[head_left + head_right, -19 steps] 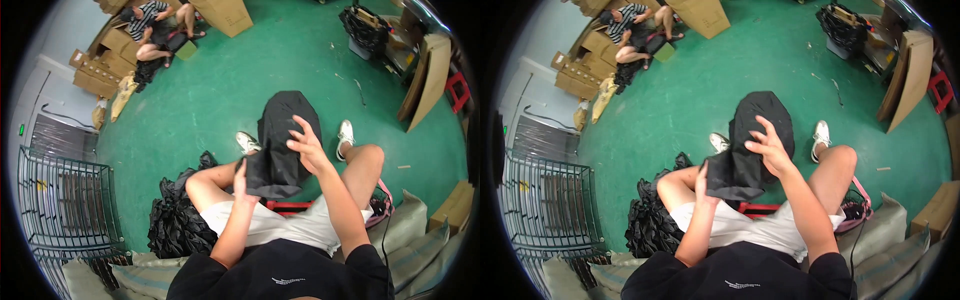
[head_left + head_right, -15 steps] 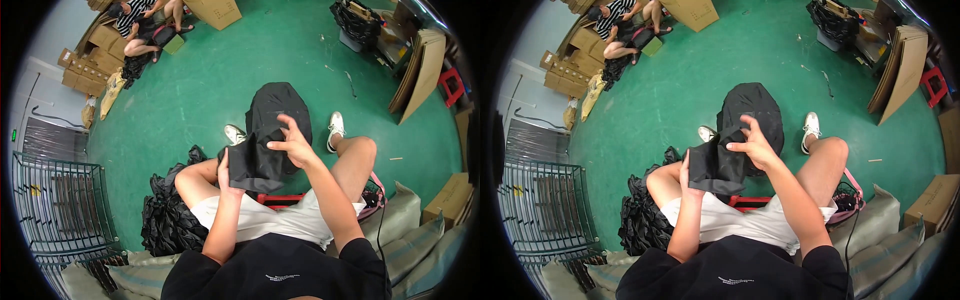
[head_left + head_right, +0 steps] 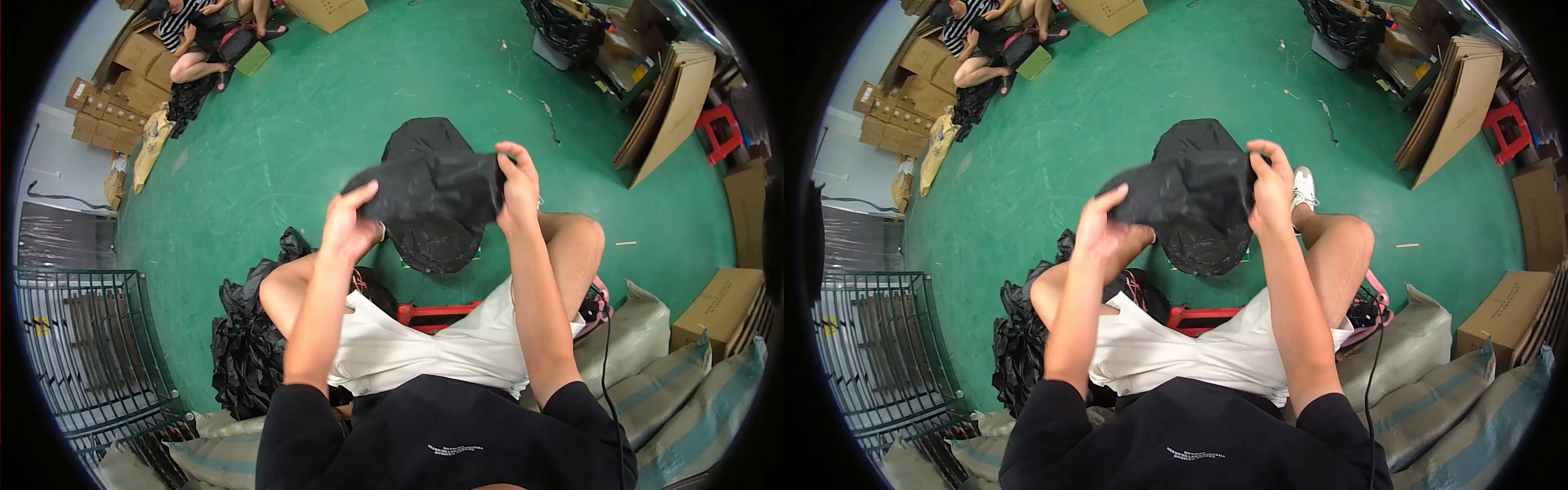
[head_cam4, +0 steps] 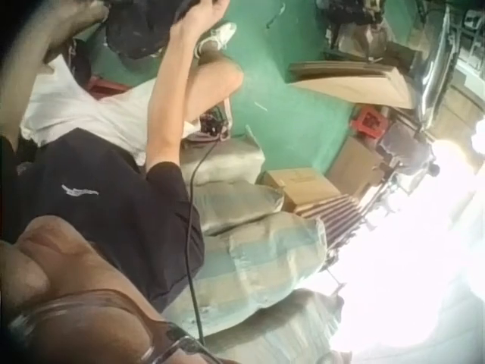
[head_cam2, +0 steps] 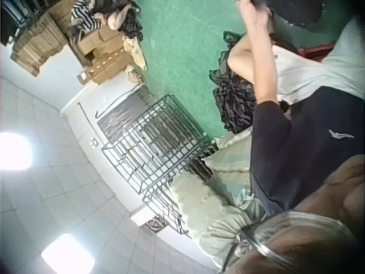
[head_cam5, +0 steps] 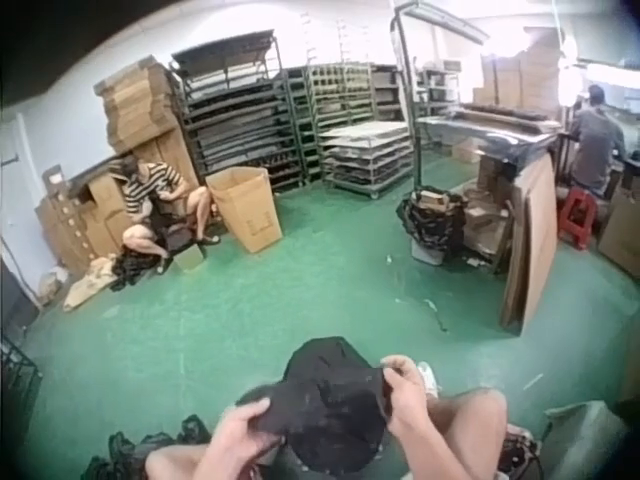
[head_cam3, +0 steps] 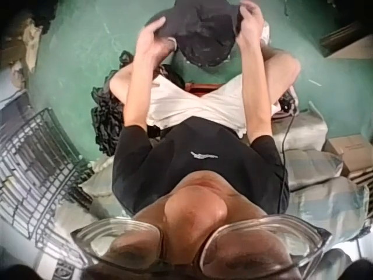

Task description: Inspecting and folding black fabric bags or covers in a warehouse environment.

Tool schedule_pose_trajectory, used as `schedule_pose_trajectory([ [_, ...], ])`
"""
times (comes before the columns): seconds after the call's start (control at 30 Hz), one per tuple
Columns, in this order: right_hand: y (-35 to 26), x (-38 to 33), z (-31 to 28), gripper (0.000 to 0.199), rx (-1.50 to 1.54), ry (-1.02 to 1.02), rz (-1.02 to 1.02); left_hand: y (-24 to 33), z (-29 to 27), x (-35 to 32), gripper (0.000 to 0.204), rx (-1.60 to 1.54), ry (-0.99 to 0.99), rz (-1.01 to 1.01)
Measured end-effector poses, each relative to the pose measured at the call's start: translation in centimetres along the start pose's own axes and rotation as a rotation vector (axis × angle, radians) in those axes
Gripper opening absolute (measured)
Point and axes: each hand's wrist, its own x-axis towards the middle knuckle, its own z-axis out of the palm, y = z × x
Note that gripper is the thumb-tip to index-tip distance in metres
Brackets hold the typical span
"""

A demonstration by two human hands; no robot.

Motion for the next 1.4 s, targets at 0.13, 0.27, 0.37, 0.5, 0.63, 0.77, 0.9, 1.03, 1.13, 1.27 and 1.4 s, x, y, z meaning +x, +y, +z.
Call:
schedule_pose_trajectory([
  [0.13, -0.3, 7.9, 2.0, 0.018, -0.036, 0.093, -0.171, 3.6, 0.1, 10.3, 0.021, 0.109, 0.007, 0.05],
  [0.27, -4.9, 11.5, 6.4, 0.019, 0.193, 0.077, -0.237, 8.1, 4.4, 15.1, 0.019, 0.138, -0.006, 0.193],
  [0.37, -7.8, 12.2, 7.9, 0.019, 0.223, -0.047, -0.418, 10.1, 7.6, 14.3, 0.025, 0.118, -0.149, 0.427],
  [0.5, -7.1, 12.7, 7.7, 0.017, 0.198, -0.19, -0.46, 10.2, 6.1, 14.5, 0.027, 0.113, -0.271, 0.569],
  [0.63, 2.1, 17.7, 2.4, 0.019, 0.076, 0.059, -0.244, 4.3, -1.3, 21.4, 0.032, 0.238, -0.022, 0.302],
  [0.77, 14.2, 21.2, -3.7, 0.021, -0.086, 0.237, 0.154, -2.7, -11.6, 28.1, 0.036, 0.33, 0.291, 0.05],
  [0.9, 18.0, 17.9, -7.4, 0.024, -0.405, 0.336, 0.329, -8.3, -17.0, 27.0, 0.041, 0.499, 0.555, -0.033],
  [1.03, 18.1, 16.2, -8.9, 0.022, -0.563, 0.312, 0.326, -10.3, -19.2, 24.9, 0.044, 0.838, 0.627, 0.126],
  [1.13, 18.6, 14.0, -9.8, 0.021, -0.714, 0.338, 0.251, -11.9, -20.1, 22.2, 0.045, 1.073, 0.649, 0.273],
  [1.27, 19.8, 8.2, -12.0, 0.02, -0.986, 0.514, 0.257, -15.4, -20.4, 16.1, 0.049, 1.536, 0.588, 0.171],
  [1.4, 19.3, 6.6, -11.4, 0.02, -1.059, 0.525, 0.235, -17.0, -20.8, 13.4, 0.05, 1.332, 0.6, 0.303],
])
